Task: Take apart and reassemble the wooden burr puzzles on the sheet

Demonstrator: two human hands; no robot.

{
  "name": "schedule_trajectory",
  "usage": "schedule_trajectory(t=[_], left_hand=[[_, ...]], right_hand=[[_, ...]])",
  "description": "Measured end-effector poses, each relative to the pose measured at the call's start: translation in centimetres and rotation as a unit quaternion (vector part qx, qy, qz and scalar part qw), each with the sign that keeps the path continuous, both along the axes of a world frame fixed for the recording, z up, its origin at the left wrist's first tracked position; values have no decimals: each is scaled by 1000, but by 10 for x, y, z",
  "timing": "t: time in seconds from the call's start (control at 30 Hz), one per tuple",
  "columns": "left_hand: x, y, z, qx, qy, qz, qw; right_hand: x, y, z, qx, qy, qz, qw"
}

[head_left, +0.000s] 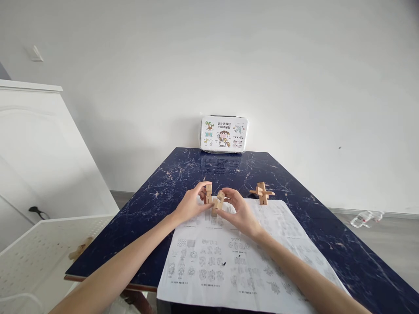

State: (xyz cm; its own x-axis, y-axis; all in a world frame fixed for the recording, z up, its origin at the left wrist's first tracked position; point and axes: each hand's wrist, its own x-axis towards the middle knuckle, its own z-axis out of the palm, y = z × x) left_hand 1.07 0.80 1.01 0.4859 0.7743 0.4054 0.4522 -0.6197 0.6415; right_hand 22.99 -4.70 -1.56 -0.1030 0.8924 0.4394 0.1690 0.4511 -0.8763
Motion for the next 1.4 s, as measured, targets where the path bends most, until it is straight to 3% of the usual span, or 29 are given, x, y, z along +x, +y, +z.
schedule_trajectory(t=[0.4, 0.8, 1.1, 1.4], left_hand=[[13, -21, -2, -8, 3, -7, 1000], [20, -28, -2, 165, 119, 50, 978], [25, -31, -4, 193, 139, 49, 970], [30, -36, -2, 184, 104, 99, 972]], right_hand=[[-5, -8, 8, 60, -35, -60, 996], [-12, -10, 6, 70, -69, -120, 988], [-14, -13, 6, 69, -129, -155, 977], [-15, -17, 9, 73, -95, -155, 981]])
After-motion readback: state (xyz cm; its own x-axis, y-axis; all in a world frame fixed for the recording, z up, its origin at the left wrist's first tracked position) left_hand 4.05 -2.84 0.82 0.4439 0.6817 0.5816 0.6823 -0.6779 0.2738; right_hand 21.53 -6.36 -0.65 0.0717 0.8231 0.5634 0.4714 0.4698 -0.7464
